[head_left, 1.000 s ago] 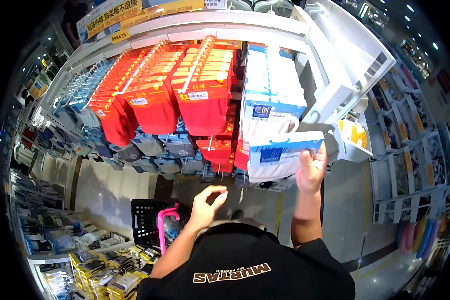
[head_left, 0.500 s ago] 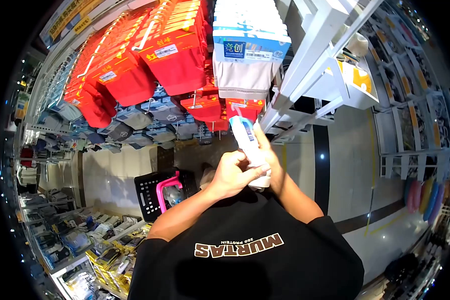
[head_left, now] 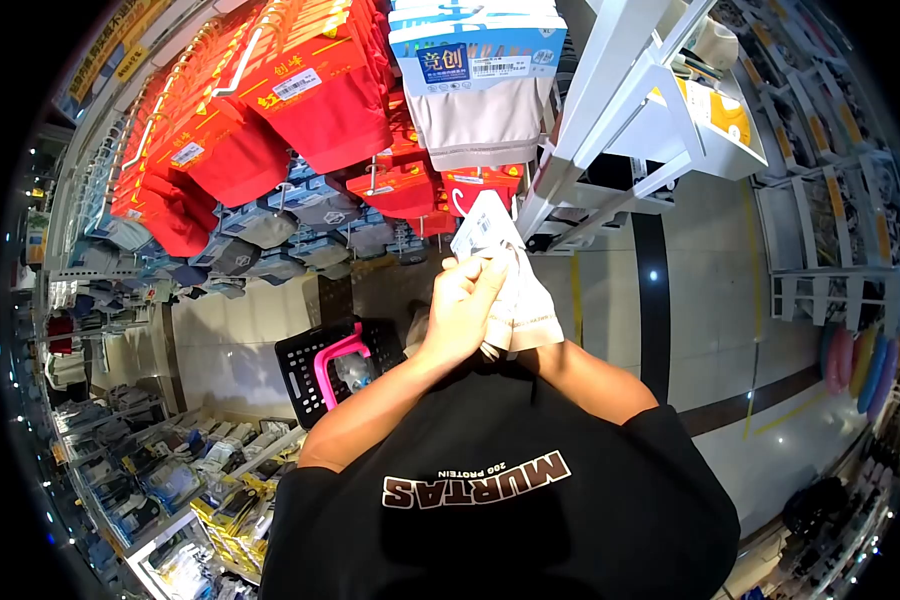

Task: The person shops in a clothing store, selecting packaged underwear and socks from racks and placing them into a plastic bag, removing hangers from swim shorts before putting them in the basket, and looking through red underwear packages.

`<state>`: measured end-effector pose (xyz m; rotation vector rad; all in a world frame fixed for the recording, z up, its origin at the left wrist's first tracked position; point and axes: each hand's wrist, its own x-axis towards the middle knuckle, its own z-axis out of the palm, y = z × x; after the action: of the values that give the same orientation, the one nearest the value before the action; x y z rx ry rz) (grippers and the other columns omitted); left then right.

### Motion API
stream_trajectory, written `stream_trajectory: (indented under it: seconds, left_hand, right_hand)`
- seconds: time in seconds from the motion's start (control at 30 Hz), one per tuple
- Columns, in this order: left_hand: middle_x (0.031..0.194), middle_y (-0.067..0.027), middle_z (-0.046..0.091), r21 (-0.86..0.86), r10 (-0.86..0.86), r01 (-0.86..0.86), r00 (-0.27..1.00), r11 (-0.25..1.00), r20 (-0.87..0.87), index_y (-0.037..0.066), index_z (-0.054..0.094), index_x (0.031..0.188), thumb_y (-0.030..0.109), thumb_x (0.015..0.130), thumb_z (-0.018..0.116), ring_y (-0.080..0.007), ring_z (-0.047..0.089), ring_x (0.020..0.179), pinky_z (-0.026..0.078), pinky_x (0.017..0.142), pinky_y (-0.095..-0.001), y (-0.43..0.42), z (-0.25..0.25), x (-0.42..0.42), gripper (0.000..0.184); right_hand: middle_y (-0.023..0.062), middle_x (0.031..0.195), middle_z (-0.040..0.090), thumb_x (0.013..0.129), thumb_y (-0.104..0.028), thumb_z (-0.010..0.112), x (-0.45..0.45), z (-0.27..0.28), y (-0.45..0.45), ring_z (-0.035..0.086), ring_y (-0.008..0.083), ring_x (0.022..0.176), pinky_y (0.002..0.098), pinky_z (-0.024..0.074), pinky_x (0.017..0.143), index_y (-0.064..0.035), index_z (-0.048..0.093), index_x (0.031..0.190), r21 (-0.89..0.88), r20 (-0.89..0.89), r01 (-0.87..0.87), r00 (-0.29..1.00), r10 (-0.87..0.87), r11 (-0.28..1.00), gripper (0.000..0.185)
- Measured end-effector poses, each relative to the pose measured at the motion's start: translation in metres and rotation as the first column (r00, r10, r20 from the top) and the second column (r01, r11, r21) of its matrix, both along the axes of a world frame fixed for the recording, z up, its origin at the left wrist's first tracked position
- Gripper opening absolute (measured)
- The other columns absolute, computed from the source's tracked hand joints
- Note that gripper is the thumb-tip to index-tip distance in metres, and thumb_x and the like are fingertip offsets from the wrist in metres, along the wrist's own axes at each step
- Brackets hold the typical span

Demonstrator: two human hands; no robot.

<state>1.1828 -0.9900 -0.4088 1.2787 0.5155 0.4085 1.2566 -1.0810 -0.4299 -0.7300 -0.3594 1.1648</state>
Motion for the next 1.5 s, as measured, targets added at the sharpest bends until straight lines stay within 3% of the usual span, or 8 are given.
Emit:
stream_trajectory:
  seconds: [0.07, 0.17, 0.23, 0.47, 0.53, 0.7, 0.93, 1.5]
  left_hand:
    - [0.07, 0.0042, 0.058, 0.014, -0.05, 0.05, 0.999, 0.999, 0.005, -0.001, 0.065, 0.088, 0.019, 0.101, 0.059, -0.0022, 0.048, 0.064, 0.04, 0.058, -0.0206, 0.002, 0.005, -0.001, 0.025]
    - [0.074, -0.001, 0.063, -0.122, -0.109, 0.108, 0.994, 0.987, -0.004, -0.002, 0.067, 0.095, 0.02, 0.102, 0.057, -0.0069, 0.056, 0.065, 0.046, 0.06, -0.0239, 0.006, 0.013, -0.01, 0.024]
    - [0.077, -0.0046, 0.065, -0.259, -0.161, 0.159, 0.987, 0.953, 0.013, -0.001, 0.066, 0.099, 0.02, 0.102, 0.056, -0.0103, 0.06, 0.066, 0.05, 0.061, -0.0266, 0.011, 0.014, -0.016, 0.024]
    - [0.072, -0.0029, 0.064, -0.334, -0.016, 0.004, 0.999, 0.943, -0.033, 0.005, 0.057, 0.081, 0.021, 0.099, 0.059, -0.0058, 0.057, 0.061, 0.041, 0.054, -0.0195, 0.011, 0.001, -0.024, 0.024]
    - [0.075, -0.0012, 0.063, -0.26, 0.097, -0.098, 0.995, 0.961, -0.016, 0.005, 0.057, 0.082, 0.02, 0.1, 0.057, -0.0046, 0.057, 0.067, 0.042, 0.059, -0.0193, 0.015, -0.019, -0.026, 0.024]
    - [0.094, -0.0006, 0.063, -0.507, 0.255, -0.234, 0.966, 0.83, -0.028, 0.003, 0.059, 0.108, 0.031, 0.106, 0.045, -0.0057, 0.056, 0.083, 0.046, 0.074, -0.0227, 0.024, -0.011, -0.027, 0.031]
    - [0.079, 0.0028, 0.06, 0.101, 0.044, -0.034, 0.994, 0.994, -0.1, 0.0, 0.064, 0.096, 0.015, 0.096, 0.067, -0.003, 0.051, 0.07, 0.041, 0.063, -0.0201, 0.028, -0.032, -0.033, 0.015]
    - [0.084, -0.0064, 0.068, -0.058, 0.158, -0.17, 0.973, 0.984, -0.171, -0.003, 0.065, 0.098, 0.019, 0.097, 0.063, -0.0099, 0.063, 0.072, 0.053, 0.068, -0.0252, 0.019, -0.072, -0.063, 0.022]
  right_hand:
    - [0.0049, 0.123, 0.054, 0.106, -0.019, 0.046, 0.004, -0.006, 0.002, 0.055, 0.0111, 0.111, 0.0254, 0.0464, 0.093, -0.0026, 0.045, 0.137, 0.093, -0.274, -0.034, 0.96, 0.058, 0.995, 0.035]
    - [0.0052, 0.119, 0.056, 0.104, -0.023, 0.051, 0.007, -0.018, -0.004, 0.055, 0.0108, 0.109, 0.025, 0.0467, 0.092, -0.0028, 0.047, 0.135, -0.007, 0.63, 0.065, 0.775, -0.046, 0.998, 0.038]
    - [0.0028, 0.106, 0.058, 0.102, -0.025, 0.054, 0.008, -0.04, -0.006, 0.057, 0.0083, 0.088, 0.0217, 0.049, 0.074, -0.0043, 0.046, 0.137, 0.162, -0.38, -0.095, 0.913, 0.151, 0.982, 0.041]
    - [0.001, 0.087, 0.062, 0.102, -0.048, 0.047, -0.013, 0.002, 0.011, 0.059, 0.0111, 0.069, 0.0245, 0.0488, 0.061, -0.0069, 0.058, 0.122, -0.235, -0.005, 0.208, 0.976, -0.216, 0.949, 0.046]
    - [0.0045, 0.088, 0.065, 0.102, -0.054, 0.042, 0.016, -0.038, 0.031, 0.064, 0.0138, 0.077, 0.0269, 0.0537, 0.07, -0.0064, 0.061, 0.117, 0.454, -0.553, -0.176, 0.712, 0.432, 0.873, 0.054]
    - [0.0058, 0.111, 0.064, 0.104, -0.016, 0.049, 0.028, -0.019, 0.02, 0.062, 0.0154, 0.099, 0.0311, 0.0512, 0.089, -0.0018, 0.056, 0.123, 0.0, 0.105, 0.573, 0.815, -0.57, 0.819, 0.024]
    - [0.0042, 0.102, 0.062, 0.1, -0.024, 0.06, 0.051, 0.008, 0.009, 0.054, 0.0111, 0.092, 0.0273, 0.0442, 0.085, 0.0003, 0.056, 0.115, 0.099, 0.613, 0.671, 0.54, -0.576, 0.735, 0.029]
    - [0.0052, 0.109, 0.064, 0.098, -0.014, 0.063, 0.12, 0.102, 0.104, 0.058, 0.01, 0.098, 0.0253, 0.0447, 0.09, 0.0006, 0.054, 0.121, 0.385, 0.6, 0.539, 0.471, -0.647, 0.749, 0.029]
